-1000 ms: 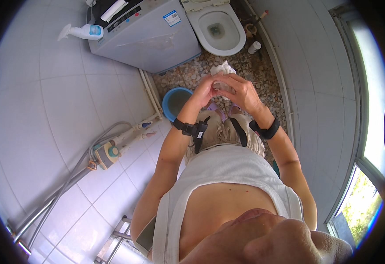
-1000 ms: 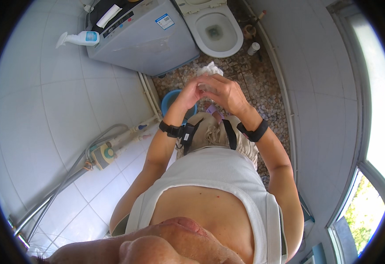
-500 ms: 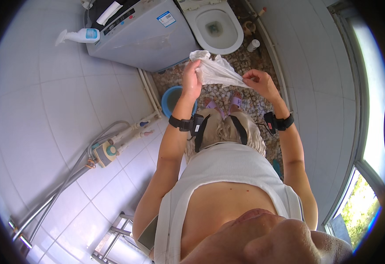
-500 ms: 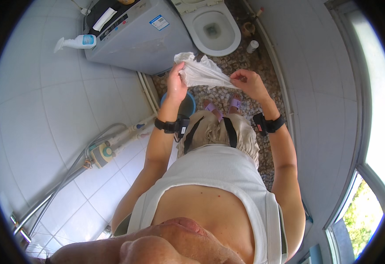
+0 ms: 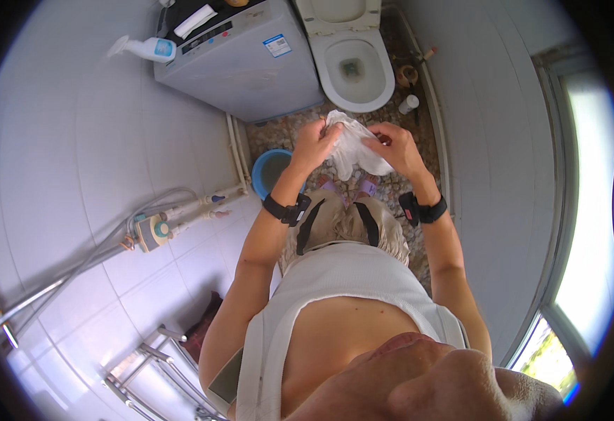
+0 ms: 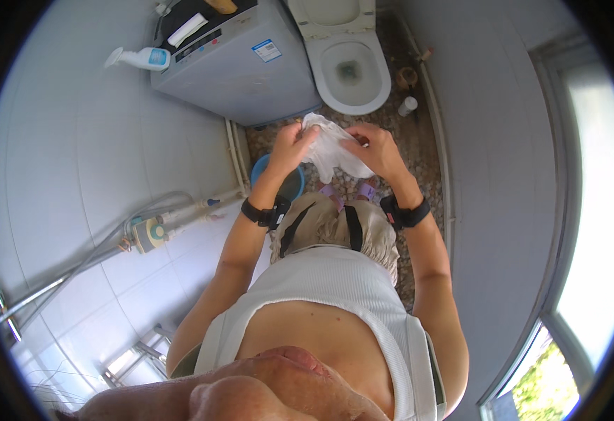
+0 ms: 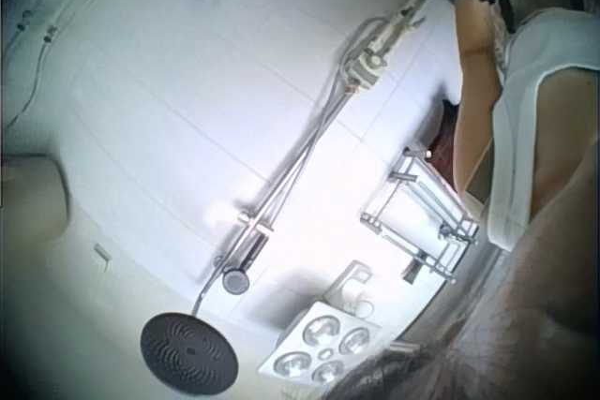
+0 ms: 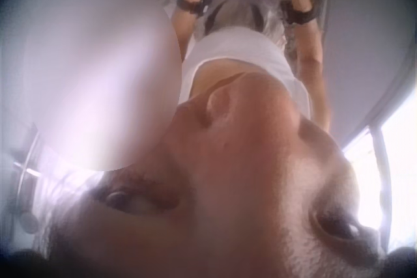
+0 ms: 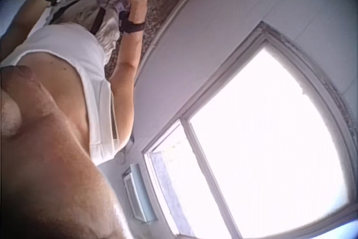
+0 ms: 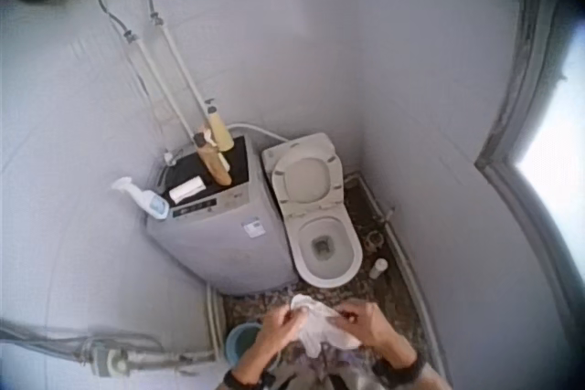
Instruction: The person wipes the exterior and rim of a toilet with a cloth, rinses the cloth in a blue bucket of water, and applies a liquid cleaner to the toilet bowl.
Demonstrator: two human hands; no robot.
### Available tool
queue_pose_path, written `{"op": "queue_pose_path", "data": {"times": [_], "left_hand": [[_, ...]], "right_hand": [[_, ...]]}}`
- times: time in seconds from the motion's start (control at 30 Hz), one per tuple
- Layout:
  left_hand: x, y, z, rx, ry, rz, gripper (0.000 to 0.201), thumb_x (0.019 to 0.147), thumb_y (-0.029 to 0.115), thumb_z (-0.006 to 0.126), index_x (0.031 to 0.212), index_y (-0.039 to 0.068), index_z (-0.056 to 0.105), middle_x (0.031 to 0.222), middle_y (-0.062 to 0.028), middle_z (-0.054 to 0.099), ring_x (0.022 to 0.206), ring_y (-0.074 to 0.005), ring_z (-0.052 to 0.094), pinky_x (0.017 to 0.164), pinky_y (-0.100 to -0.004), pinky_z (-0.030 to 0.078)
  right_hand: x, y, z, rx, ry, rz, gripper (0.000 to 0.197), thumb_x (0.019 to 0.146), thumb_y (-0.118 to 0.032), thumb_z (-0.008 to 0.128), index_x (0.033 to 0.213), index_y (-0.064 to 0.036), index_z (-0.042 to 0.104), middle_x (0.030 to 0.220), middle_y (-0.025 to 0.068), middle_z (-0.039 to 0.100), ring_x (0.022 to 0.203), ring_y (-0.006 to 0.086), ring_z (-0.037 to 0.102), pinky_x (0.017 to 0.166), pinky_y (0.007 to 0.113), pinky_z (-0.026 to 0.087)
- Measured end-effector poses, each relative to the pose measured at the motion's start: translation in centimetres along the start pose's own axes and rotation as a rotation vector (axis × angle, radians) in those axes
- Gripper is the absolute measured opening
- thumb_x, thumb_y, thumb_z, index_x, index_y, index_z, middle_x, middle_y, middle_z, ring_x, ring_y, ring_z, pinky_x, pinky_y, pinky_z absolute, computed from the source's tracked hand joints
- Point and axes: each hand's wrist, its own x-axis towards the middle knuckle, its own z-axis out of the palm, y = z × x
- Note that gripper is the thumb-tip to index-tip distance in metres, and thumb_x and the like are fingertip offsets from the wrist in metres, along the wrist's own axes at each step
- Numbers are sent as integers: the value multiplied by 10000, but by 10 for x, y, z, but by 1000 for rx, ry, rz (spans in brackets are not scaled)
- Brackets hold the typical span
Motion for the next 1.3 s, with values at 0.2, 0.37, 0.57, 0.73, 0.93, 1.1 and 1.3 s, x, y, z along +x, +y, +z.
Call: {"op": "queue_pose_path", "data": {"times": [0.2, 0.37, 0.57, 0.73, 0.93, 1.1, 1.3], "left_hand": [[5, 2, 17, -304, -68, -253, 236, 940, 257, 592, 963, 27, 634, 764, -7, 530, 692, -106, 467, 644, -298, 403], [13, 7, 28, -1086, -77, -210, 504, 982, 412, 480, 1353, 70, 473, 1282, -96, 557, 1198, -231, 539, 992, -398, 454], [24, 1, 56, -1486, -96, -237, 769, 961, 651, 309, 1432, 45, 370, 1385, -144, 495, 1290, -273, 477, 1065, -445, 411], [50, -54, 56, -1311, -147, -320, 651, 987, 530, 414, 1446, 72, 355, 1374, -88, 511, 1263, -244, 505, 1053, -411, 422], [96, -101, 36, -1523, -301, -435, 600, 997, 501, 415, 1437, 95, 371, 1376, -80, 511, 1265, -229, 500, 1075, -394, 382], [136, -128, 15, -1331, 4, -306, 488, 987, 364, 535, 1367, 69, 455, 1291, -73, 568, 1180, -211, 551, 1030, -387, 406], [175, -150, -23, -890, 314, -465, 448, 926, 283, 667, 1247, 11, 512, 1169, -82, 610, 1046, -157, 596, 855, -309, 501]], "right_hand": [[1, 12, -20, -42, -77, 117, 191, 937, -146, 592, 1052, -11, 661, 795, 42, 641, 704, 102, 578, 658, 258, 470], [23, 24, -20, 876, -180, 476, 331, 995, -246, 506, 1232, -23, 562, 1067, 40, 636, 972, 135, 596, 853, 267, 468], [58, 16, 5, 1159, -190, 547, 348, 978, -240, 521, 1255, -30, 503, 1190, 85, 592, 1105, 192, 582, 955, 342, 475], [92, 53, 14, 1179, -214, 585, 272, 934, -105, 556, 1196, -54, 507, 1150, 82, 593, 1079, 194, 596, 937, 332, 491], [143, 78, 48, 1201, -205, 702, 269, 925, -58, 542, 1191, -65, 506, 1138, 59, 588, 1080, 175, 593, 939, 328, 491], [182, 133, 68, 840, -324, 677, 284, 910, -110, 613, 1174, -43, 535, 1089, 40, 602, 984, 128, 595, 851, 292, 494], [261, 147, 49, -175, -551, 242, 410, 911, -224, 640, 1258, -31, 541, 1160, 143, 628, 1046, 232, 630, 868, 328, 501]]}}
